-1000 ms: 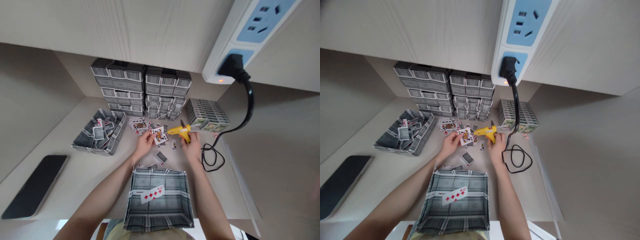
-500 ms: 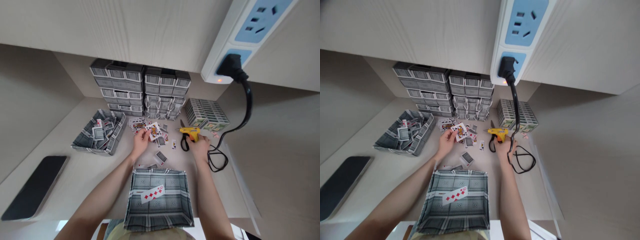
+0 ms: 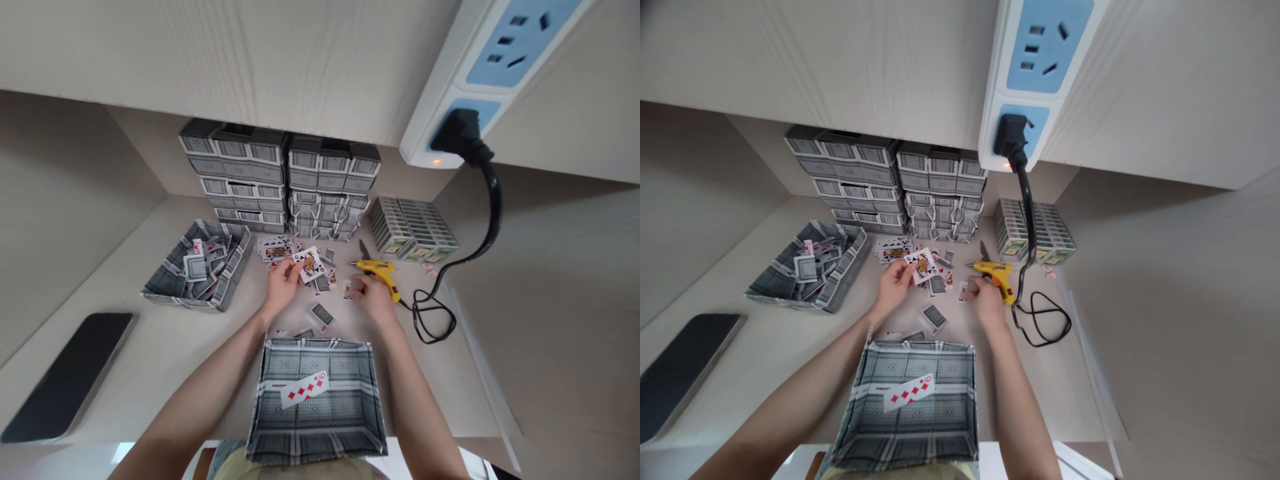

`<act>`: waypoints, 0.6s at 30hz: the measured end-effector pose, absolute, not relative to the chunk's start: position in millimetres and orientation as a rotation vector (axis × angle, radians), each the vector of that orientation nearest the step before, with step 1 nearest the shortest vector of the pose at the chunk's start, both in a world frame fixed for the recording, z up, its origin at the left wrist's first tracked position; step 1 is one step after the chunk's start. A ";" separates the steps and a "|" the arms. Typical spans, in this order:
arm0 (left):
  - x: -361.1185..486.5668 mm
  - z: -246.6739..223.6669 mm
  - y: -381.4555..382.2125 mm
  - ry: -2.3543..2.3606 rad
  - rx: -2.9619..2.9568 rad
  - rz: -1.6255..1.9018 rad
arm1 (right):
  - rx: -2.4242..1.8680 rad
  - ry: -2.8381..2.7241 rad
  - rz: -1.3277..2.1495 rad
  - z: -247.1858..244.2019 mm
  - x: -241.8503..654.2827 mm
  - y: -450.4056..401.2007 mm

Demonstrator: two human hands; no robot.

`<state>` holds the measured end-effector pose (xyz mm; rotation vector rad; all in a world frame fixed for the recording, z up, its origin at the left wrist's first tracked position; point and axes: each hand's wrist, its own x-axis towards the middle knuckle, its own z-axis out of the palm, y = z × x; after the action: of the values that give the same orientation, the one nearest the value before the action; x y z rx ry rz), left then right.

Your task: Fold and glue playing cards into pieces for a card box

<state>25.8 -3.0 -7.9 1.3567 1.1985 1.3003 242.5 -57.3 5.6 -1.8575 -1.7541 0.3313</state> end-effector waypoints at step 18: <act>26.7 -1.0 -7.1 1.207 1.404 1.264 | -1.544 -1.155 1.243 23.7 215.7 -60.8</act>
<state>26.7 -7.1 -1.0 1.4038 1.2070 1.2637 215.7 -60.8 23.7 -1.5443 -1.1550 1.2434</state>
